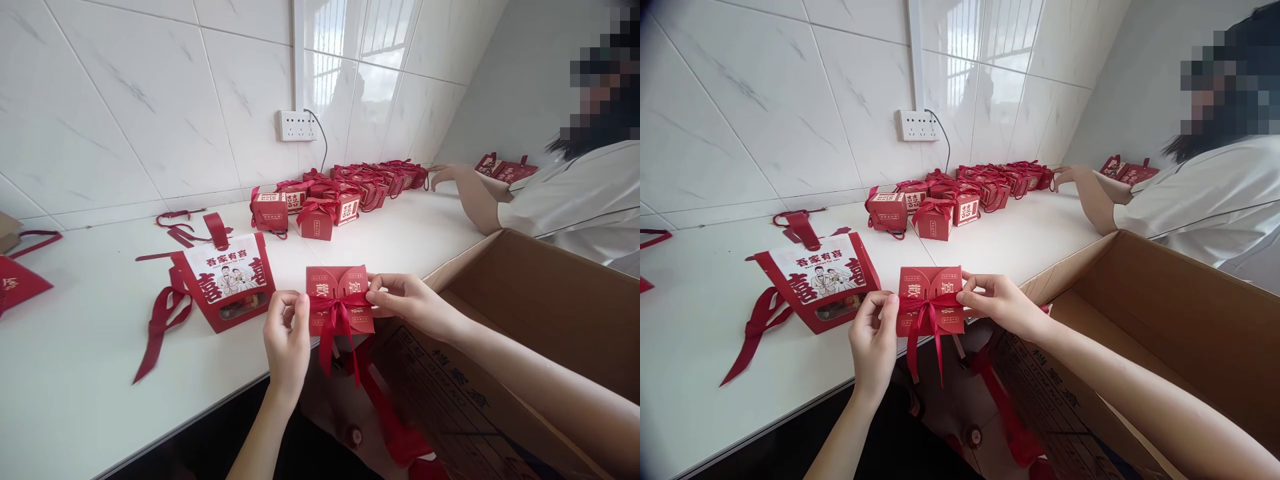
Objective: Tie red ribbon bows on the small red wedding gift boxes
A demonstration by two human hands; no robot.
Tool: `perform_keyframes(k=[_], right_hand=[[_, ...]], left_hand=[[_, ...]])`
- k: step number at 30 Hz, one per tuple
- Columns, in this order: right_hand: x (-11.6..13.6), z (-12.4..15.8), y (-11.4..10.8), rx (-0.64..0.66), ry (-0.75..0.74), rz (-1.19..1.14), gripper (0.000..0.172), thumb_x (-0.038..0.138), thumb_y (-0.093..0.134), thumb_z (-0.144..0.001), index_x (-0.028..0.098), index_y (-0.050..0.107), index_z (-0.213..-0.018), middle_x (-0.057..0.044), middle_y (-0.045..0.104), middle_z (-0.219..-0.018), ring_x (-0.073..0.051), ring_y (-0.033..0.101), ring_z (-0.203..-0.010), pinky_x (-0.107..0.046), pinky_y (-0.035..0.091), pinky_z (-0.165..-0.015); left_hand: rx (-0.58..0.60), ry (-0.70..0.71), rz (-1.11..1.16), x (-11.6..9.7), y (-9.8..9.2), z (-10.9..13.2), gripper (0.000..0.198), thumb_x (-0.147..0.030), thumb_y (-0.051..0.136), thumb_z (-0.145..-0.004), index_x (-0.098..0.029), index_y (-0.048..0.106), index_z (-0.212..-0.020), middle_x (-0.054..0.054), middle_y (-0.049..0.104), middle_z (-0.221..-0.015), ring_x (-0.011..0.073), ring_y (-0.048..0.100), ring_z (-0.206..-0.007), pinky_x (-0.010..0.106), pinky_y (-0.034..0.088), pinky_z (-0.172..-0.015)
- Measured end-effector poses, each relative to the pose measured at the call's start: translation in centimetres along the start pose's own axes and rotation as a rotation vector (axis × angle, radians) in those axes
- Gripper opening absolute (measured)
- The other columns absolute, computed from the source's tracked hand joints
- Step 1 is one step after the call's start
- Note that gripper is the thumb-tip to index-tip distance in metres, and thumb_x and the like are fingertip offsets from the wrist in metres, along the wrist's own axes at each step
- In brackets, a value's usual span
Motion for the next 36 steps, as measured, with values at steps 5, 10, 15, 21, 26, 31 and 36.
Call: perform_keyframes(k=[5, 10, 15, 21, 26, 31, 36], right_hand=[[-0.3, -0.4, -0.4, 0.03, 0.002, 0.014, 0.037, 0.049, 0.068, -0.074, 0.016, 0.051, -0.07, -0.009, 0.061, -0.108, -0.022, 0.061, -0.099, -0.039, 0.056, -0.08], [-0.9, -0.2, 0.7, 0.243, -0.139, 0.165, 0.077, 0.038, 0.079, -0.064, 0.028, 0.034, -0.125, -0.013, 0.026, -0.147, -0.029, 0.044, -0.126, -0.039, 0.057, -0.079], [-2.2, -1.3, -1.0, 0.102, -0.161, 0.478, 0.109, 0.039, 0.077, -0.067, 0.024, 0.001, -0.143, -0.019, 0.037, -0.14, -0.031, 0.046, -0.124, -0.05, 0.045, -0.098], [0.7, -3.2, -5.3, -0.172, -0.436, 0.751, 0.106, 0.045, 0.078, -0.061, 0.021, 0.015, -0.143, -0.02, 0.035, -0.14, -0.035, 0.046, -0.123, -0.053, 0.044, -0.098], [3.6, -3.8, -14.0, -0.645, -0.744, 0.996, 0.095, 0.054, 0.069, -0.068, 0.022, 0.019, -0.142, -0.02, 0.043, -0.131, -0.035, 0.048, -0.118, -0.055, 0.048, -0.089], [3.2, -4.1, -23.5, -0.929, -0.626, 0.899, 0.094, 0.053, 0.072, -0.06, 0.018, 0.029, -0.136, -0.02, 0.043, -0.131, -0.036, 0.047, -0.118, -0.054, 0.047, -0.09], [1.9, -3.5, -29.2, -1.131, -0.493, 0.765, 0.094, 0.045, 0.074, -0.054, 0.015, 0.031, -0.133, -0.021, 0.045, -0.127, -0.036, 0.052, -0.112, -0.053, 0.044, -0.093]], left_hand=[[0.019, -0.031, 0.127, 1.5, 0.2, -0.1, 0.031, -0.051, 0.053, -0.083, -0.02, 0.052, -0.079, 0.001, 0.055, -0.076, 0.0116, 0.053, -0.066, 0.022, 0.046, -0.06], [0.281, 0.009, 0.24, 2.7, 1.9, 0.5, 0.07, -0.057, 0.062, -0.073, -0.024, 0.037, -0.13, 0.012, 0.052, -0.124, 0.025, 0.054, -0.112, 0.036, 0.049, -0.09], [0.466, 0.025, 0.199, 2.2, 2.9, 1.0, 0.066, -0.056, 0.057, -0.077, -0.024, 0.041, -0.132, 0.012, 0.048, -0.133, 0.027, 0.05, -0.118, 0.042, 0.042, -0.1], [0.36, -0.126, 0.061, 4.0, 2.5, 0.3, 0.045, -0.049, 0.047, -0.086, -0.023, 0.052, -0.122, 0.01, 0.051, -0.134, 0.0262, 0.048, -0.124, 0.041, 0.043, -0.101], [0.403, -0.074, -0.177, 4.5, 3.1, 0.3, 0.037, -0.049, 0.047, -0.084, -0.022, 0.063, -0.103, 0.011, 0.061, -0.121, 0.027, 0.057, -0.114, 0.035, 0.055, -0.079], [0.373, 0.02, -0.263, 4.4, 3.0, 0.0, 0.032, -0.05, 0.048, -0.081, -0.025, 0.066, -0.09, 0.006, 0.069, -0.105, 0.0248, 0.063, -0.104, 0.03, 0.057, -0.068], [0.283, 0.043, -0.262, 4.6, 2.7, 0.0, 0.029, -0.051, 0.051, -0.079, -0.027, 0.067, -0.083, 0.002, 0.071, -0.097, 0.0225, 0.066, -0.096, 0.029, 0.057, -0.074]])
Point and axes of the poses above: each hand's wrist, its own z-axis away from the middle knuckle, its own y-axis out of the palm, x = y × z, the point moved 9 cm from there along -z, towards the middle knuckle
